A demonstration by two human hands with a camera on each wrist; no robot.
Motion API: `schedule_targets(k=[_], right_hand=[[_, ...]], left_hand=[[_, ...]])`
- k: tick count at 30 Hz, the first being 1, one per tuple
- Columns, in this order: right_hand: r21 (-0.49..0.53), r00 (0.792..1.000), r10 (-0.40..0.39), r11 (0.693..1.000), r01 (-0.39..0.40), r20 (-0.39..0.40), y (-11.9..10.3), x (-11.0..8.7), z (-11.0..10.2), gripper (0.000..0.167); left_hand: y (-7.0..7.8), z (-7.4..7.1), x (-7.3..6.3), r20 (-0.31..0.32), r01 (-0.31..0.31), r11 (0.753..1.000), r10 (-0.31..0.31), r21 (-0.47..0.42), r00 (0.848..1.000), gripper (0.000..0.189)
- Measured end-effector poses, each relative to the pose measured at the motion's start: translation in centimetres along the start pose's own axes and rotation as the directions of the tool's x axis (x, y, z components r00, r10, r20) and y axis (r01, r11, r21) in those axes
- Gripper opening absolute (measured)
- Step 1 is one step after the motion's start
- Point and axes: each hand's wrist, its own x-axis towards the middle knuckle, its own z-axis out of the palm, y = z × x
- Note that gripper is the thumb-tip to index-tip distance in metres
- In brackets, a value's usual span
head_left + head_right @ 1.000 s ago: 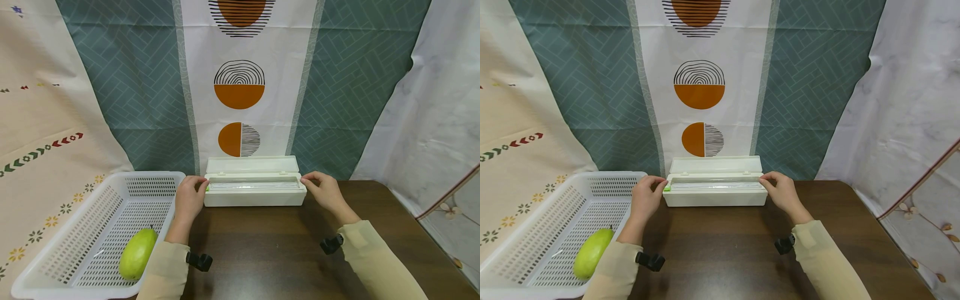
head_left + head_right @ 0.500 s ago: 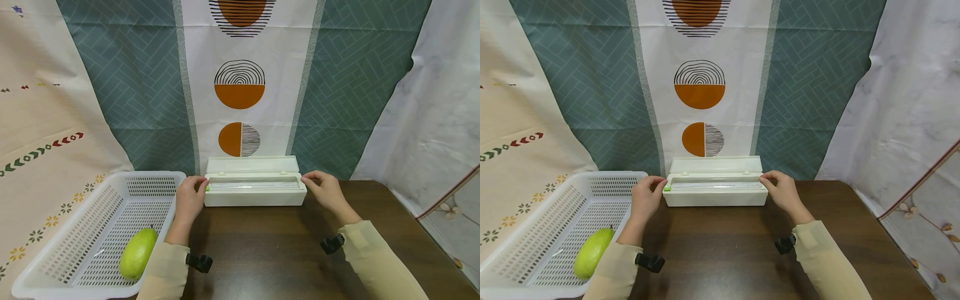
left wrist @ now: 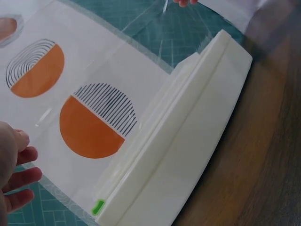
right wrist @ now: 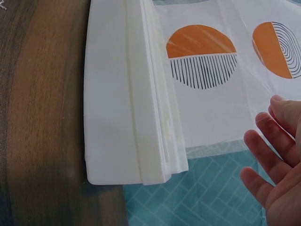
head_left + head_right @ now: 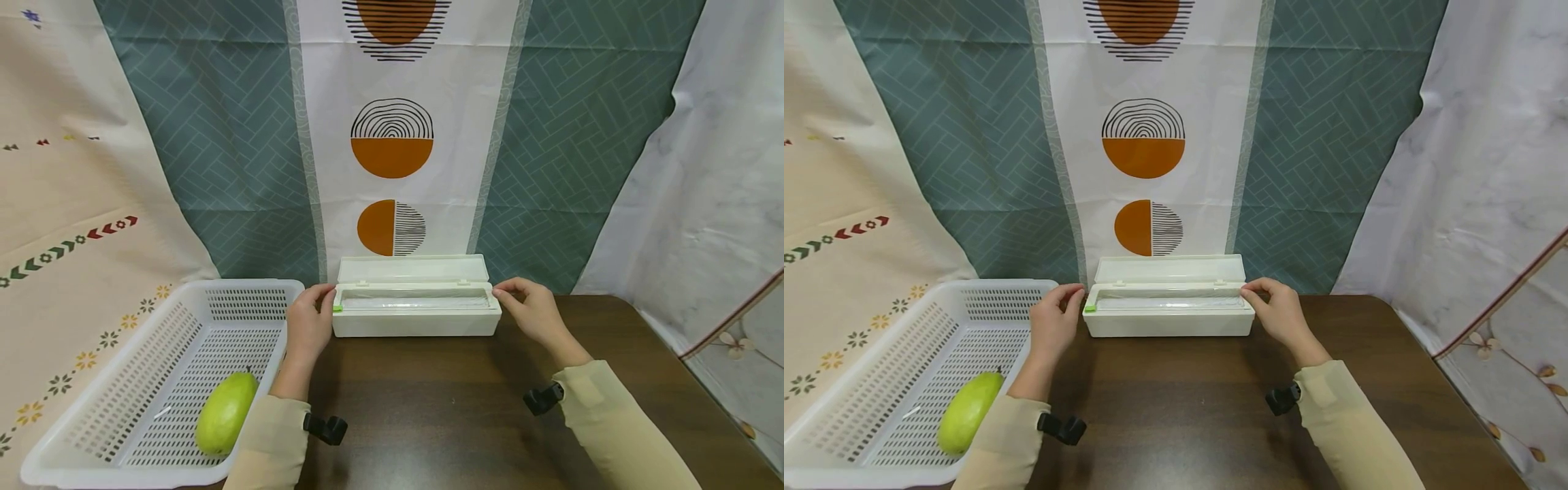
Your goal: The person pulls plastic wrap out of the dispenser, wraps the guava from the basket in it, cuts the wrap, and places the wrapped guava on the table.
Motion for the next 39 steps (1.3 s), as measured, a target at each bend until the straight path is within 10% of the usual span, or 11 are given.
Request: schedule_targets(k=[6, 12, 21, 28, 33, 39], right_hand=[[0.004, 1.000, 0.005, 1.000, -0.005, 0.000, -0.1, 0.0, -0.1, 0.020], [0.002, 1.000, -0.002, 1.000, 0.002, -0.003, -0.1, -0.1, 0.0, 0.019], [-0.002, 1.000, -0.002, 1.000, 0.002, -0.006, 0.0, -0.1, 0.0, 0.019], [-0.003, 1.000, -0.006, 1.000, 0.006, -0.007, -0.1, -0.1, -0.1, 0.019], [-0.004, 1.000, -0.004, 1.000, 0.004, -0.006, -0.1, -0.1, -0.1, 0.019], [-0.007, 1.000, -0.017, 1.000, 0.017, -0.018, 0.0, -0.1, -0.1, 0.018]], left_hand=[[0.1, -0.1, -0.2, 0.012, -0.020, 1.000, 0.020, -0.011, 1.000, 0.009], [0.1, 0.2, -0.8, 0.086, 0.102, 0.995, -0.101, -0.017, 0.991, 0.012], [-0.6, 1.1, -1.8, 0.275, 0.277, 0.961, -0.273, 0.025, 0.922, 0.017], [-1.6, 2.5, -3.1, 0.299, 0.383, 0.924, -0.368, 0.010, 0.881, 0.018], [-2.4, 3.6, -4.1, 0.350, 0.561, 0.825, -0.507, -0.067, 0.788, 0.024], [-2.5, 4.6, -4.9, 0.526, 0.798, 0.541, -0.612, -0.266, 0.591, 0.040]])
